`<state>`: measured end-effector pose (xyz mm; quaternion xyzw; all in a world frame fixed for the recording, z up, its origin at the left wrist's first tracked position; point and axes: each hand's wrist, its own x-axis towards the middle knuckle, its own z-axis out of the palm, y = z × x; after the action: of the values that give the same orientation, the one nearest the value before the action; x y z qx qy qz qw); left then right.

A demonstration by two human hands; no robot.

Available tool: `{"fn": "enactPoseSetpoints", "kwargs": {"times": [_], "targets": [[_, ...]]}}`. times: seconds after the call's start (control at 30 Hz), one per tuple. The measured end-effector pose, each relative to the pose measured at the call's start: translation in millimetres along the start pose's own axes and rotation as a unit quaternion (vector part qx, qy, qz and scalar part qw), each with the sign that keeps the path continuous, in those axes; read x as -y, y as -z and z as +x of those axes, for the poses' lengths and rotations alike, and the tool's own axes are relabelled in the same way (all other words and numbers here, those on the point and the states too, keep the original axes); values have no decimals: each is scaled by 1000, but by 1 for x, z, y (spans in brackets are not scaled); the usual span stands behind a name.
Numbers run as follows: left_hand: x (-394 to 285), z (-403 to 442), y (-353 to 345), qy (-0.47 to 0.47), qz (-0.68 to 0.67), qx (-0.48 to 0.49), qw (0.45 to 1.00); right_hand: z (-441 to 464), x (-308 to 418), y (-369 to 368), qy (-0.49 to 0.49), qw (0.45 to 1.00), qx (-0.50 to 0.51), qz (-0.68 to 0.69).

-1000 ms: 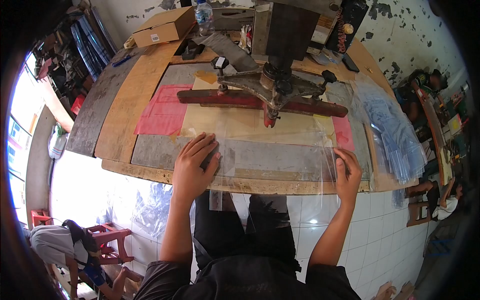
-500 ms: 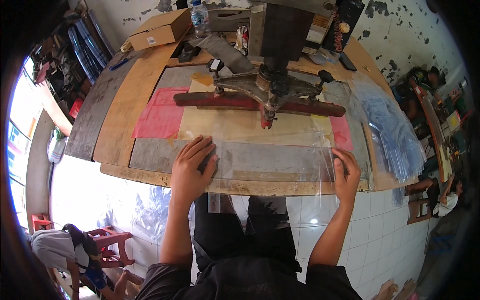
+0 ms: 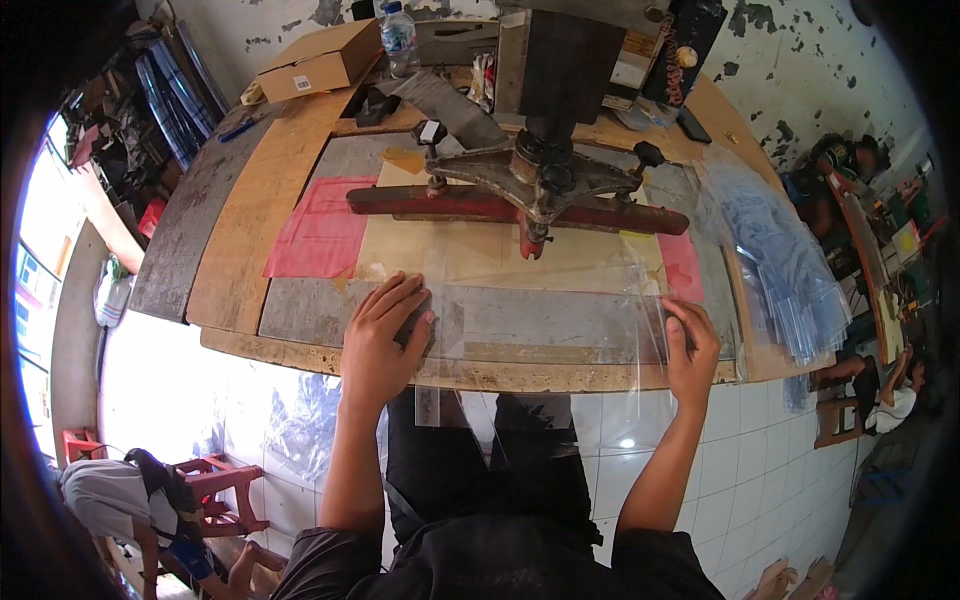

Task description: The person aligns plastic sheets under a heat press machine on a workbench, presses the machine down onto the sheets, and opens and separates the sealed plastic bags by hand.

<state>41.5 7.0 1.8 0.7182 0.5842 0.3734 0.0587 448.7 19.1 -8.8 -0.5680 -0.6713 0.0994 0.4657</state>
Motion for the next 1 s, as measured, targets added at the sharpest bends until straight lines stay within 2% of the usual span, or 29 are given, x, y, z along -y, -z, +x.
{"fn": "enactPoseSetpoints", "kwargs": {"times": [0.53,1.0], "targets": [[0,-1,0,-2,3,2,1000,-4,-6,0,29,998,-31,-45],[2,-1,-2,0,-3,-6,1000,-4,-5,0,10,999,-45,-23]]}}
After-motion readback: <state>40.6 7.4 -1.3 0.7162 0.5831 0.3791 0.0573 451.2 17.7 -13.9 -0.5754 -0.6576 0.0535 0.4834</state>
